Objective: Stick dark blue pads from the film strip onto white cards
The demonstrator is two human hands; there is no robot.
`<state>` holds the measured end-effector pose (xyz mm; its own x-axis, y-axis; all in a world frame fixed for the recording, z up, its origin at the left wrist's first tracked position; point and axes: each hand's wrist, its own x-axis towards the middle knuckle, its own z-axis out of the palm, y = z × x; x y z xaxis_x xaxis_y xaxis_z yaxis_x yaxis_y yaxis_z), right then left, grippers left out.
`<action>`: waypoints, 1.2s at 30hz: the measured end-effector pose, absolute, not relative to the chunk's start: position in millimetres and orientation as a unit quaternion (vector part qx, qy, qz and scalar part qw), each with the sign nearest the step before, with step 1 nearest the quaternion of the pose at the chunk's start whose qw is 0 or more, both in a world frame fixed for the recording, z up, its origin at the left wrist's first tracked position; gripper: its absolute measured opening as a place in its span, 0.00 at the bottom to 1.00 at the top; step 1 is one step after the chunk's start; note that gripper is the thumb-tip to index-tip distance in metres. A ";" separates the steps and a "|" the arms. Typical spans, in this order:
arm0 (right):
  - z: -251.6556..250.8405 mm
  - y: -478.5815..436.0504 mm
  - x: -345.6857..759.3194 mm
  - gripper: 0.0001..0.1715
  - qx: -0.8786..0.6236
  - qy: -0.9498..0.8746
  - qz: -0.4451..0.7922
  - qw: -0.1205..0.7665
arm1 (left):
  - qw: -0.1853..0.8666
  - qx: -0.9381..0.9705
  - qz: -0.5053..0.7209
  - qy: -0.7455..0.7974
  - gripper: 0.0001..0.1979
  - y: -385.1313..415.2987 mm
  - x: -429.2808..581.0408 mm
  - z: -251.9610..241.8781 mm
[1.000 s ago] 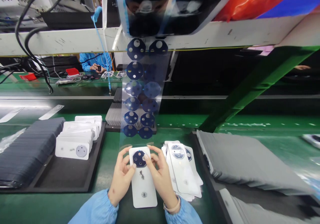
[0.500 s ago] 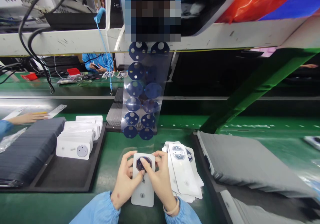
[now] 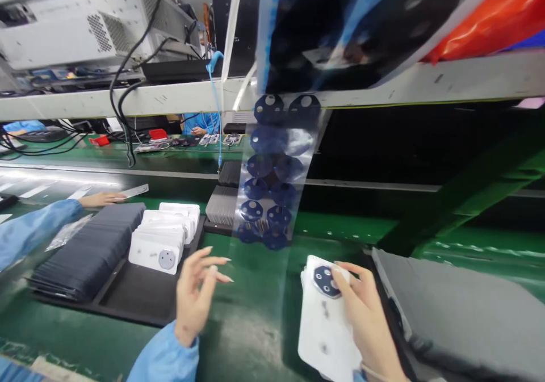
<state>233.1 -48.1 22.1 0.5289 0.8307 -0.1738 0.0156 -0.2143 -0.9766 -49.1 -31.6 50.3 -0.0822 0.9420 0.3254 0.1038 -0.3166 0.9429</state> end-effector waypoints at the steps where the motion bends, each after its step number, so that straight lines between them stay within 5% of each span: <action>1: 18.4 -46.3 246.5 0.28 -0.712 -0.328 0.336 0.523 | 0.308 0.576 0.574 0.494 0.15 -28.0 -67.3 56.6; 6: -7.9 -36.5 280.1 0.31 -0.794 -0.414 0.247 0.369 | 0.077 0.709 0.275 0.644 0.16 -7.9 -164.5 58.1; 11: -3.5 -37.8 272.2 0.45 -0.802 -0.457 0.105 0.371 | -0.042 0.743 0.118 0.658 0.27 26.0 -211.2 29.0; 18: 25.8 -50.5 258.4 0.46 -0.767 -0.418 0.166 0.457 | -0.016 0.772 0.124 0.624 0.18 51.6 -225.0 32.6; 36: 47.9 -59.0 234.5 0.34 -0.702 -0.425 0.229 0.524 | 0.100 0.694 0.311 0.642 0.21 38.2 -213.5 73.5</action>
<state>234.5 -59.0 47.9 0.5350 0.8357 0.1243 0.3566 -0.0901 -0.9299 -213.5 38.2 73.5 -0.0170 0.9530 0.3026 0.8285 -0.1560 0.5379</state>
